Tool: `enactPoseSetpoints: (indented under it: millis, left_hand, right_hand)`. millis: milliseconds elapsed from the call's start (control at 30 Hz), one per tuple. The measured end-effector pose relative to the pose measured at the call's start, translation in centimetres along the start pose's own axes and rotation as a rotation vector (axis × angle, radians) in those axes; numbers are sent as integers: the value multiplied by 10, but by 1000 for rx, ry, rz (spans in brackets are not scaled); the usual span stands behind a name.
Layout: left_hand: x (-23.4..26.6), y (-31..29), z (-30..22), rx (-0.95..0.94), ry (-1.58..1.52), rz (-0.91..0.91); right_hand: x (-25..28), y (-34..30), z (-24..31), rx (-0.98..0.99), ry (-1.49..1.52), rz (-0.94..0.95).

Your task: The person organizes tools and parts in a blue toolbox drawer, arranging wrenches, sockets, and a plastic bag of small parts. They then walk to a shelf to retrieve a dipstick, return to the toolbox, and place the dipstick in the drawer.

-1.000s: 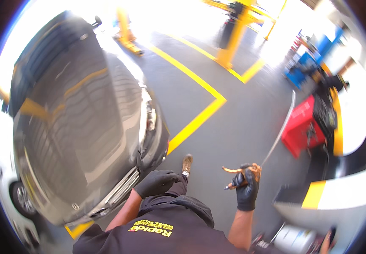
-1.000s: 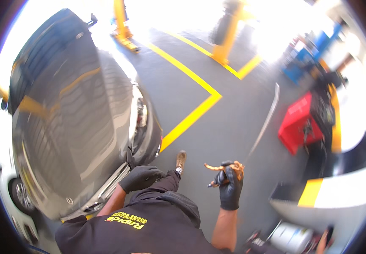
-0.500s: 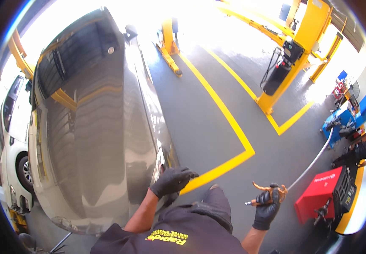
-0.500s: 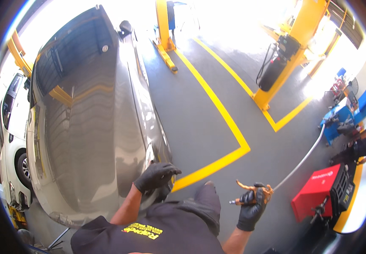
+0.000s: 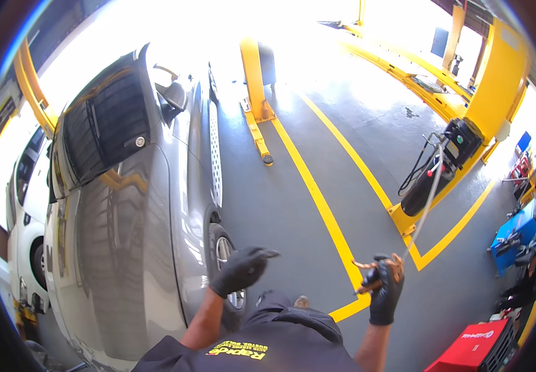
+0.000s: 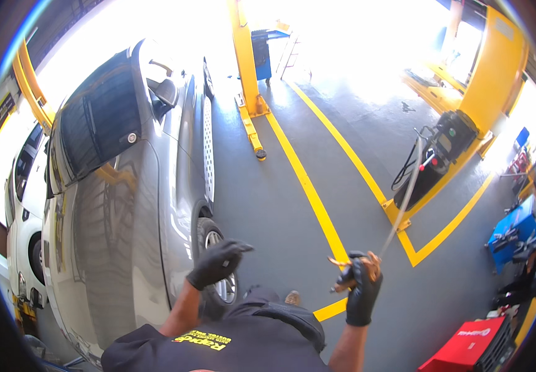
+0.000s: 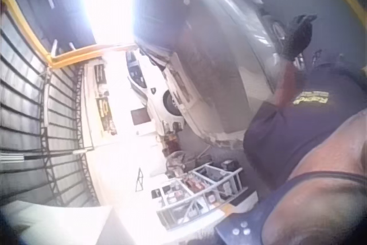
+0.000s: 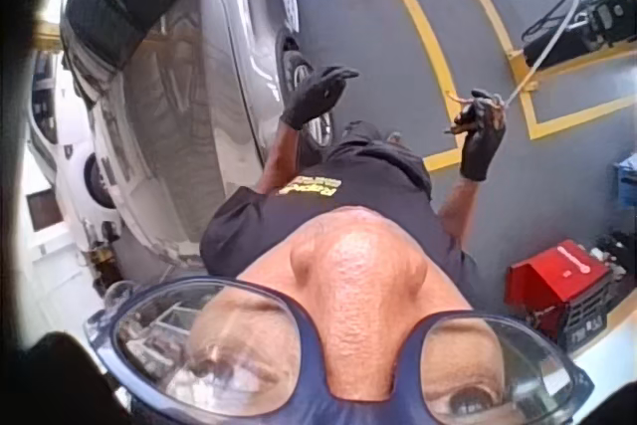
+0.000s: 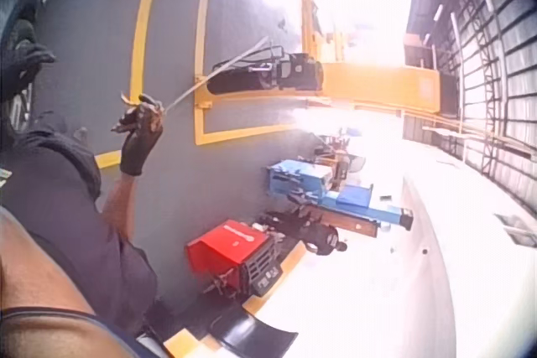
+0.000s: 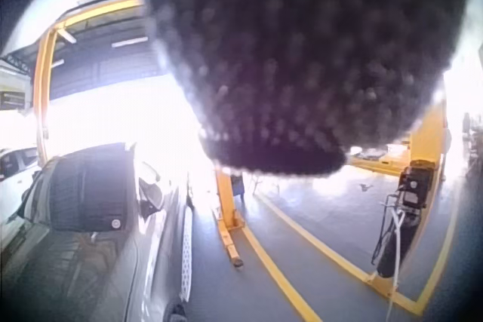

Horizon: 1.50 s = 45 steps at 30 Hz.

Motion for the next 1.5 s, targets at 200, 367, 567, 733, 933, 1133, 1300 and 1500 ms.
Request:
enactPoseSetpoints:
  millis: [200,367,567,733,933,1133,1300,1500]
  left_hand:
    - [40,39,118,212,224,-300]
    - [79,113,219,355,445,-492]
    - [149,307,335,172,767,-363]
    - [225,538,383,-203,833,-357]
    - [245,791,439,-608,1039,-254]
    - [274,947,534,-550,916,-227]
    - [326,1040,582,-433,1385,-97]
    - [466,1099,682,-441,1301,-303]
  right_hand:
    - [-107,181,-1,-92,101,381]
    - [-172,336,-11,-112,130,510]
    - [-272,491,13,-143,122,539]
    - [-283,629,0,-128,139,518]
    - [-353,814,-19,-153,197,548]
    - [-502,989,16,-121,341,900]
    - [-632,1104,84,134,397,1087]
    - [-793,1204,149,825,400,1005]
Point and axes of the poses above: each hand's wrist, its own y-axis towards the middle knuckle, its own x-axis out of the back of the hand, z = x × y, the point moved 9 cm from there along y, towards the middle knuckle, and after that the axes turned 7 degrees about -x, right-handed, at the moved point
